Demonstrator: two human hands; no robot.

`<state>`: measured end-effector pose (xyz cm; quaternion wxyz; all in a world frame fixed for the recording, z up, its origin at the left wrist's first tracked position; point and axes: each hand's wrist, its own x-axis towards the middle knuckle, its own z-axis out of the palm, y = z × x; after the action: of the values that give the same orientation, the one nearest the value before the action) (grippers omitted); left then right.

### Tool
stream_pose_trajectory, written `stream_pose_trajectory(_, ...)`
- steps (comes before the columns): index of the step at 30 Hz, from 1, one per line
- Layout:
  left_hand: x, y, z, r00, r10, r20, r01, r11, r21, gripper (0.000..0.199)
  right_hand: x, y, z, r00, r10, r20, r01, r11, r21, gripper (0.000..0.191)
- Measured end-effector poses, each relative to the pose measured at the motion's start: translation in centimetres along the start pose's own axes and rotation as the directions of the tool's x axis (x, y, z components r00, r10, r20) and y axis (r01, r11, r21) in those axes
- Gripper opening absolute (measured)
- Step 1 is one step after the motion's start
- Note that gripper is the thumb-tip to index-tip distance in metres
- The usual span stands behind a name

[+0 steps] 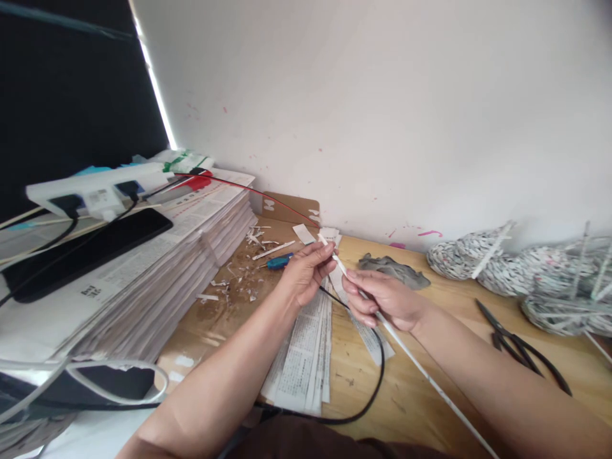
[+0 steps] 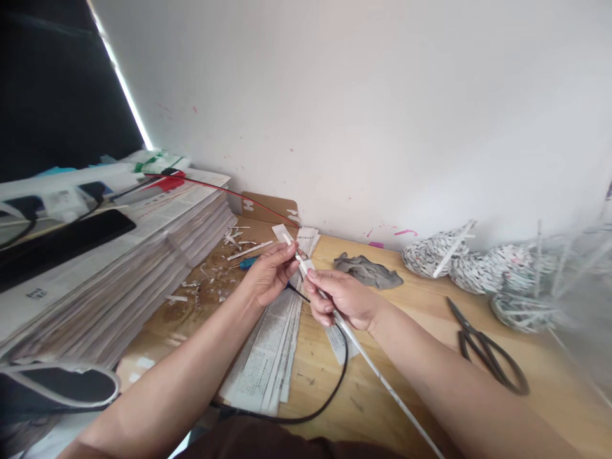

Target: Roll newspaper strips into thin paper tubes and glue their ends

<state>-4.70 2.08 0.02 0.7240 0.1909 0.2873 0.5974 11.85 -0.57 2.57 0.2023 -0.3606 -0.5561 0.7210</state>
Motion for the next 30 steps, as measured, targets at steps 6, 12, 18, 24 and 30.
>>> stream_pose_trajectory(6,0.2,-0.2,0.2,0.998,0.018,-0.056,-0.016,0.999,0.037,0.013,-0.8,0.0,0.2,0.921,-0.268,-0.283,0.086,0.847,-0.525,0.035)
stream_pose_trajectory(12,-0.2,-0.2,0.3,0.999,-0.036,-0.015,0.037,0.995,0.098,0.009,-1.2,0.4,0.1,1.000,-0.004,0.025,0.000,0.989,0.149,0.035)
stream_pose_trajectory(18,-0.1,-0.4,0.2,0.999,-0.014,-0.034,0.018,0.993,0.120,0.005,-1.8,1.5,0.0,0.975,-0.098,-0.200,0.091,0.995,-0.047,0.037)
stream_pose_trajectory(24,-0.3,-0.8,0.1,0.996,-0.061,0.061,0.050,0.986,0.159,0.008,-3.1,2.0,-0.1,0.998,0.000,0.070,-0.014,0.979,0.205,0.037)
stream_pose_trajectory(30,0.1,-1.1,0.0,0.999,0.037,0.024,-0.040,0.982,0.182,0.013,-4.5,2.7,0.4,0.915,-0.246,-0.321,0.088,0.896,-0.435,0.034)
